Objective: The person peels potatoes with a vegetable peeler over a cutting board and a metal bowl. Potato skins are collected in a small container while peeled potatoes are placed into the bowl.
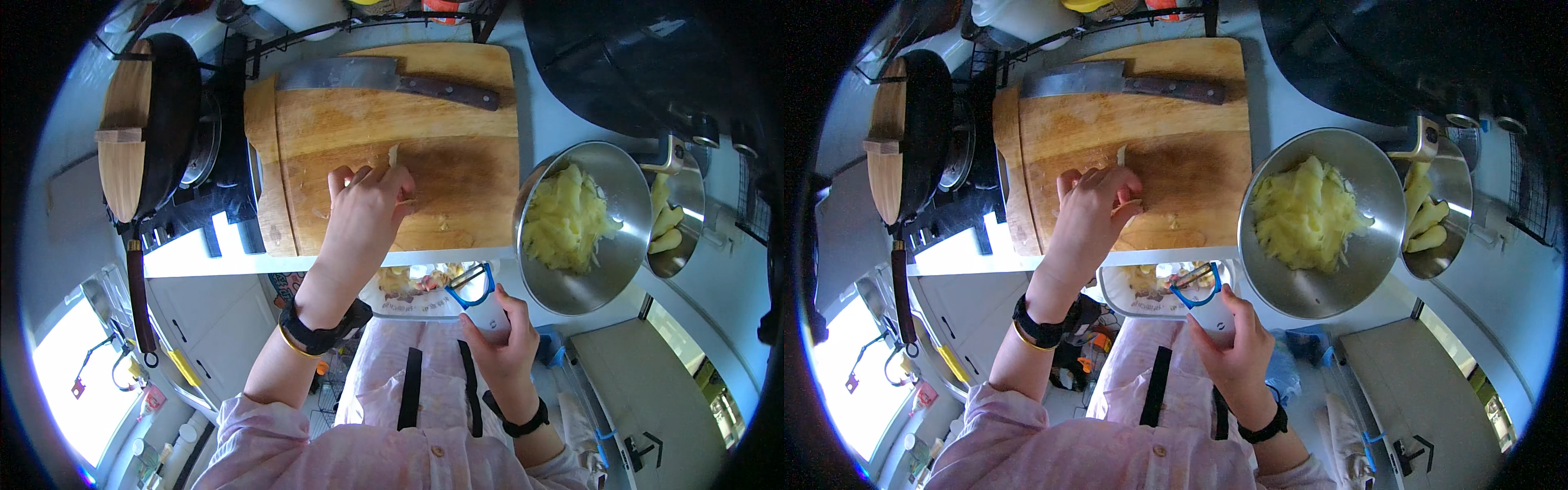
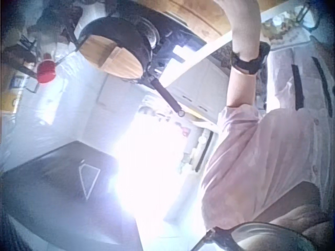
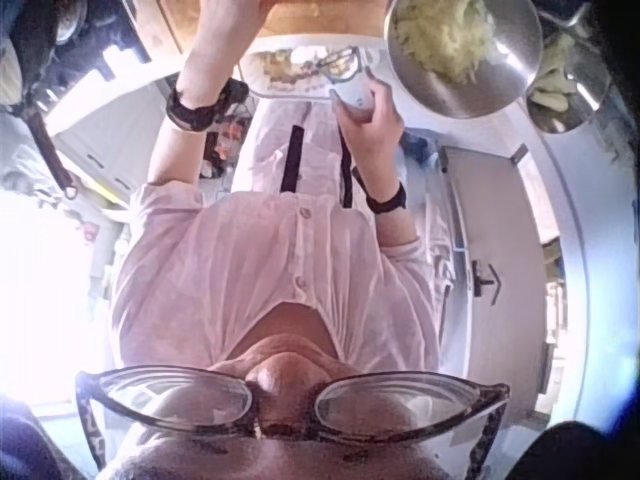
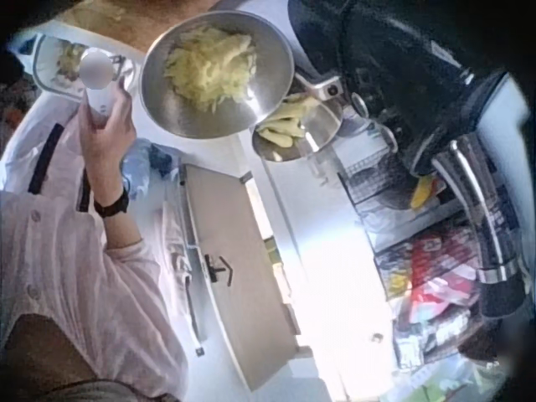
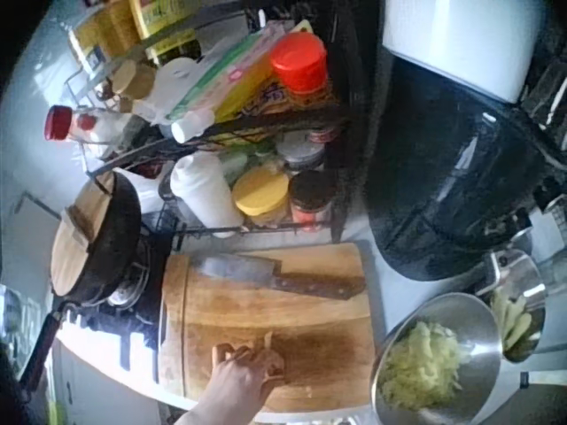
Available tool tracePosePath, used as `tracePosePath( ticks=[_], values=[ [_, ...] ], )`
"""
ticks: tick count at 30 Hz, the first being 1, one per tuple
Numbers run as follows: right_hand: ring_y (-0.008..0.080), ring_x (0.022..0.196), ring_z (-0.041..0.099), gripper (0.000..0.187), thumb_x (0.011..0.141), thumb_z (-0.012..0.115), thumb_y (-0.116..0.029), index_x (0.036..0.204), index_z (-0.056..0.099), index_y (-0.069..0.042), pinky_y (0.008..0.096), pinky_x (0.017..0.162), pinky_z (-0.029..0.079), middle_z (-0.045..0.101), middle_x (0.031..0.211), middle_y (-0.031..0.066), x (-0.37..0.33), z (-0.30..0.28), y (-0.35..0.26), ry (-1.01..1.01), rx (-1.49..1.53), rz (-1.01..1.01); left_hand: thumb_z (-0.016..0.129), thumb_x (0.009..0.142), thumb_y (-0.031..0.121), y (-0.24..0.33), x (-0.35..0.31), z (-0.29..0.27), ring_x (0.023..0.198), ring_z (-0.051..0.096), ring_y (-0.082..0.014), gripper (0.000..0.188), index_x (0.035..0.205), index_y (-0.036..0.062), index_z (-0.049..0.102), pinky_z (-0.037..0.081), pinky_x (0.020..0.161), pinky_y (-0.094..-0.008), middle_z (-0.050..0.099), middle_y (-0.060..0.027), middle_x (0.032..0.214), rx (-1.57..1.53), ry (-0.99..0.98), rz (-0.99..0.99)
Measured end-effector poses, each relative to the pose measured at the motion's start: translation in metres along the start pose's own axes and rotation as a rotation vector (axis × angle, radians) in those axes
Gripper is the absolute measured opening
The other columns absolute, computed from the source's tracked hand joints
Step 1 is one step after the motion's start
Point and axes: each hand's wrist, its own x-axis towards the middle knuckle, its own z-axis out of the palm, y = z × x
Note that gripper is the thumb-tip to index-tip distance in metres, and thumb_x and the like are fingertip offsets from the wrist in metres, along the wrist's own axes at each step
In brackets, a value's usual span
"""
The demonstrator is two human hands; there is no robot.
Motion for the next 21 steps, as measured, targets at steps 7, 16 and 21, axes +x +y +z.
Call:
tracePosePath(
  ticks=[7,16,21],
  values=[
    [0.0370,0.083,0.076,0.057,0.079,0.091,-0.022,0.123,0.061,0.000,0.0420,0.068,0.060,0.074,0.101,0.0212,0.000,-0.002,0.006,-0.037,-0.031,-0.023,0.090,0.076,0.004,0.097,-0.003,-0.032,0.086,0.069,-0.0170,0.029,0.101,0.0012,0.076,0.056,0.075,-0.0289,0.073,-0.0067,0.098,-0.915,0.086,0.235],
    [0.0352,0.089,0.078,0.056,0.080,0.091,-0.018,0.125,0.061,-0.001,0.0389,0.072,0.062,0.075,0.107,0.0220,-0.002,-0.004,0.005,-0.048,0.062,0.088,0.086,0.085,0.014,0.031,0.029,-0.022,0.094,0.072,-0.0276,0.038,0.117,0.0012,0.071,0.060,0.078,-0.0369,0.070,-0.0134,0.111,-0.137,0.185,0.020],
    [0.0359,0.087,0.078,0.056,0.081,0.090,-0.018,0.126,0.060,-0.002,0.0398,0.071,0.062,0.075,0.108,0.0220,-0.001,-0.005,0.006,-0.080,0.072,0.069,0.078,0.086,0.004,-0.007,0.030,0.009,0.098,0.069,-0.0384,0.026,0.110,0.0010,0.068,0.058,0.084,-0.0459,0.066,-0.0164,0.106,-0.180,0.207,-0.144]
  ],
)
